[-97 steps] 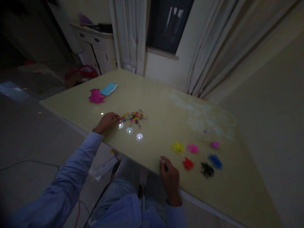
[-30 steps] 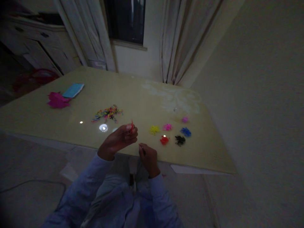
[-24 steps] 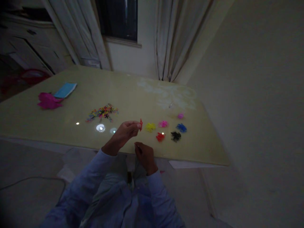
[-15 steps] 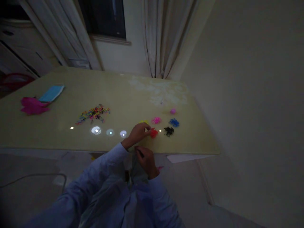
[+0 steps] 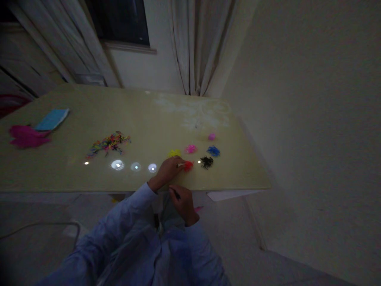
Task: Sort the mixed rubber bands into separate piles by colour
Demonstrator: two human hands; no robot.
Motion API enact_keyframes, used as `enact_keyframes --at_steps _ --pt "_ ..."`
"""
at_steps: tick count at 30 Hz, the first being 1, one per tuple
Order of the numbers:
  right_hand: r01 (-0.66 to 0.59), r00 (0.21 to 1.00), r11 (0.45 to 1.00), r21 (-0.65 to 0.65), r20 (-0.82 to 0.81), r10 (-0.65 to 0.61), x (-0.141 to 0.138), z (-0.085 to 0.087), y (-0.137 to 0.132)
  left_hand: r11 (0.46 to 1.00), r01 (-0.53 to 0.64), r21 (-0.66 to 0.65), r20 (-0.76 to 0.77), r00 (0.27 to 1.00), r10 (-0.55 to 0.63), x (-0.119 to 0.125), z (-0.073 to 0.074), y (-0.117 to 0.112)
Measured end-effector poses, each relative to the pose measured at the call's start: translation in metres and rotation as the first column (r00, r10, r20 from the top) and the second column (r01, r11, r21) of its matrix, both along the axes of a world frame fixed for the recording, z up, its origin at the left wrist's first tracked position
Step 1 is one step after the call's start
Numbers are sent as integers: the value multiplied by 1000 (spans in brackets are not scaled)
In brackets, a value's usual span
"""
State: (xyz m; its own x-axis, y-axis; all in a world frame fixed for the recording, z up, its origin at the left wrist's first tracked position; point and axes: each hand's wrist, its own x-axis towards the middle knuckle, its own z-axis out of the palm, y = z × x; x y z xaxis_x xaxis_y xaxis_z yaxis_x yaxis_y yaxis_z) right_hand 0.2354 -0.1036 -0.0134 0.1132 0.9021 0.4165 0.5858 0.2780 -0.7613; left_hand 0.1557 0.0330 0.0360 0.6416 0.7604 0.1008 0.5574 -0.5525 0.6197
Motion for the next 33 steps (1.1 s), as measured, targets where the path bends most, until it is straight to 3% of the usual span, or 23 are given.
enact_keyframes --at_steps 6,13,17,24,28,33 --pt "8 1000 999 -31 -23 -9 -1 7 1 994 -109 -25 165 980 112 -28 -3 -5" --pt "25 992 994 -108 -117 -38 -8 24 27 939 -343 -23 240 910 338 -123 -22 -7" --pt "-119 990 988 -96 -89 110 -29 41 68 912 -410 -19 274 875 399 -163 -27 -3" --pt "-385 922 918 -100 1 387 -92 64 176 919 -395 8 240 893 381 -167 -34 -3" --pt "-425 864 877 -222 188 467 -123 61 227 913 -407 41 231 892 388 -164 -38 -4" --pt "-411 759 854 -321 398 515 -152 52 259 888 -456 58 251 868 429 -163 -37 -4"
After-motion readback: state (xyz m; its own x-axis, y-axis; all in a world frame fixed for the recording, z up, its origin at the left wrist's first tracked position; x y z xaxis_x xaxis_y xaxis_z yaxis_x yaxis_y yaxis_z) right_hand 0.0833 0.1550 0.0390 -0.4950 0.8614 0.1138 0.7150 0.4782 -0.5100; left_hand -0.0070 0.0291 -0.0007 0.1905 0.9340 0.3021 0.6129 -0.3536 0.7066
